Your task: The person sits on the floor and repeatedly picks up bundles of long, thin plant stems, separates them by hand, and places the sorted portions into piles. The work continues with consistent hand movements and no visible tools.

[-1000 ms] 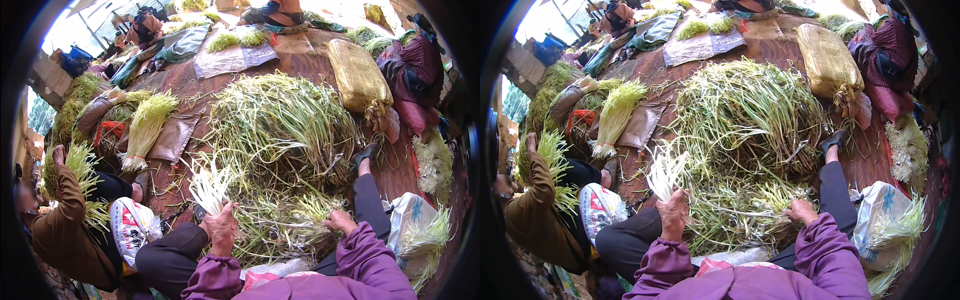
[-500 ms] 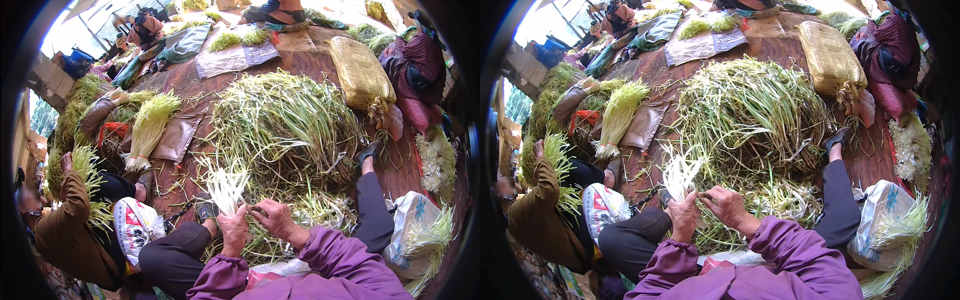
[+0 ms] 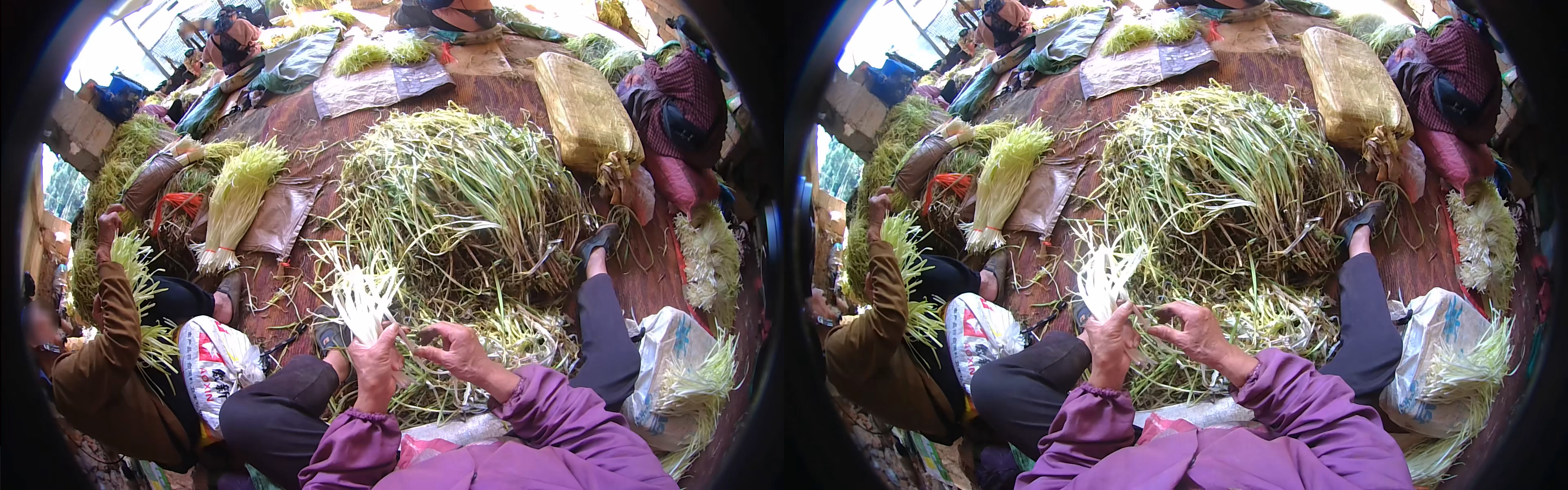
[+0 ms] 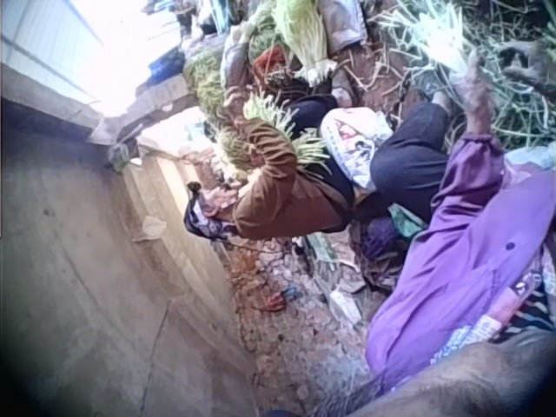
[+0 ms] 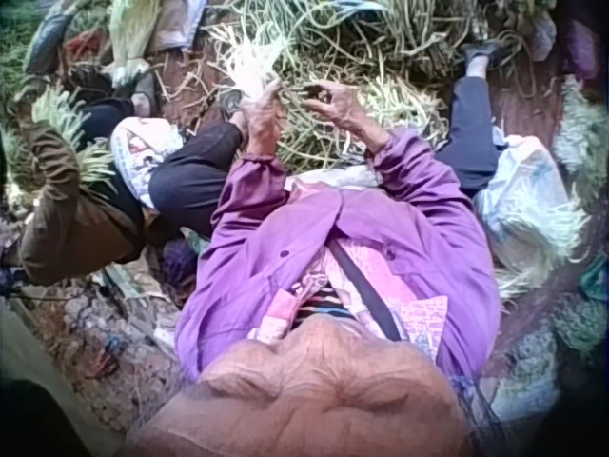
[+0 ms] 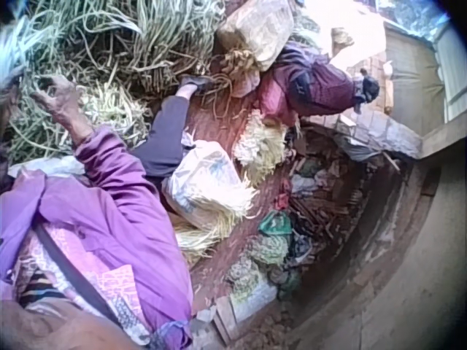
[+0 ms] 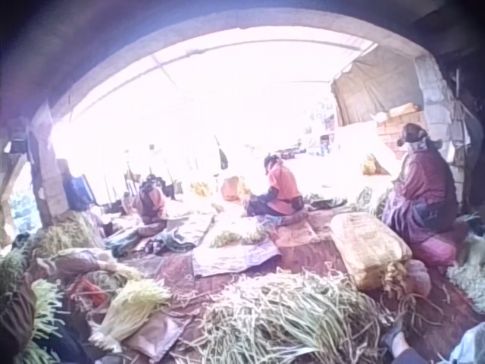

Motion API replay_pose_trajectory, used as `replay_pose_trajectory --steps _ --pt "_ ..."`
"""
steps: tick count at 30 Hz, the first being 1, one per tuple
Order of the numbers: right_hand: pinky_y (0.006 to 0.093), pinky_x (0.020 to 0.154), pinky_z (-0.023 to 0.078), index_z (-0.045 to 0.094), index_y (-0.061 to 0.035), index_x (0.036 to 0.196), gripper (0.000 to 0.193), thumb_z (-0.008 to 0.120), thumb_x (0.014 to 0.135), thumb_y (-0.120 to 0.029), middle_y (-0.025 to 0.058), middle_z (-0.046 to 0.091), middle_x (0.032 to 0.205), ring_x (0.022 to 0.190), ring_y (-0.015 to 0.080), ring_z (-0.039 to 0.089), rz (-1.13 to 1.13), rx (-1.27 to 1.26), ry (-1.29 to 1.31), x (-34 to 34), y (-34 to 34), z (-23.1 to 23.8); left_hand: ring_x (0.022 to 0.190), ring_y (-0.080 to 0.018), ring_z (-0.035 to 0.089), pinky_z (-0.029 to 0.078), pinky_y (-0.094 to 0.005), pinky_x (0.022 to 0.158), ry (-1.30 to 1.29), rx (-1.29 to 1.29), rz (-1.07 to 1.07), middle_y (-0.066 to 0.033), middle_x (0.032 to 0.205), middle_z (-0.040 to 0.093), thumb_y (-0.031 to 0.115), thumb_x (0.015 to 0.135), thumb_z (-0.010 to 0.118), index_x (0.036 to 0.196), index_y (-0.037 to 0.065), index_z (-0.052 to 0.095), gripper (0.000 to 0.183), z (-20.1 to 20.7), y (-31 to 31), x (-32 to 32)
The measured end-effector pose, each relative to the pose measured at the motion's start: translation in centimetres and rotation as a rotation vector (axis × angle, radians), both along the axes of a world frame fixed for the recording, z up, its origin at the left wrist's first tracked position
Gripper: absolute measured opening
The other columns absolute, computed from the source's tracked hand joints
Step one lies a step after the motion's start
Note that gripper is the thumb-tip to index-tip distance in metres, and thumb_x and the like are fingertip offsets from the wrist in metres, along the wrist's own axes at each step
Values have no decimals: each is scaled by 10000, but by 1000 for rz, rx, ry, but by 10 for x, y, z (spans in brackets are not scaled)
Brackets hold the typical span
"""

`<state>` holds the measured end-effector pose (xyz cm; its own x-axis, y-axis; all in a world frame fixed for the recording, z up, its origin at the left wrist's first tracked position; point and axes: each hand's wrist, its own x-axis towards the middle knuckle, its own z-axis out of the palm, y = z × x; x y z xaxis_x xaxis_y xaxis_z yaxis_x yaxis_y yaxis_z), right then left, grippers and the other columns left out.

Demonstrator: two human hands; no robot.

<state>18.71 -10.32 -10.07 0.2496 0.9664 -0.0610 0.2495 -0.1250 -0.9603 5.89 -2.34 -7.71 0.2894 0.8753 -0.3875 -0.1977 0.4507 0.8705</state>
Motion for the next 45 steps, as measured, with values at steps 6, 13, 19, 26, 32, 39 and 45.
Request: replay_pose_trajectory --steps 6,13,19,26,32,39,45 --pt "307 537 449 583 -36 772 122 656 729 -124 93 585 736 662 242 582 -110 280 -220 -11 6 -1 354 -69 400 323 -197 312 -56 -21 -15 -90 697 607 40 790 576 878 17 515 109 6 2 3" --pt "237 507 427 529 -11 812 103 579 812 -101 64 605 746 640 108 558 -13 -26 348 -4 -40 30 322 -82 367 350 -234 308 -192 -138 82 -107 697 596 67 803 552 846 22 500 81 0 17 -16" --pt "400 591 442 578 -62 861 344 535 806 -398 144 610 776 715 306 588 400 -649 -497 78 -137 -24 325 -73 372 336 -222 309 -165 -62 165 -98 702 592 69 796 537 878 -11 507 119 -10 31 -22" --pt "388 765 448 549 -113 1107 517 601 737 -470 129 581 1018 905 234 570 156 -505 -114 83 -80 -13 329 -77 376 350 -215 298 -151 -66 114 -118 721 598 53 803 536 881 21 482 100 -12 27 -21" --pt "369 749 434 567 -115 1023 340 568 796 -368 82 574 979 878 215 545 382 -86 -413 6 -28 -51 338 -74 383 363 -218 309 -260 -147 41 -129 728 599 47 826 519 885 39 485 69 -2 26 -15" --pt "232 486 420 569 -38 746 355 452 892 -339 8 543 564 524 77 528 305 -543 366 8 -46 -7 487 -136 568 493 -251 420 -99 -123 -7 -118 815 615 173 818 578 947 -21 542 236 -16 -6 -11" --pt "219 424 366 584 -23 836 366 451 890 -361 2 532 584 477 70 483 461 -467 329 18 -24 -6 665 -154 596 493 -244 550 -142 -313 -230 -113 835 616 105 812 591 929 -21 551 177 -26 -46 10"
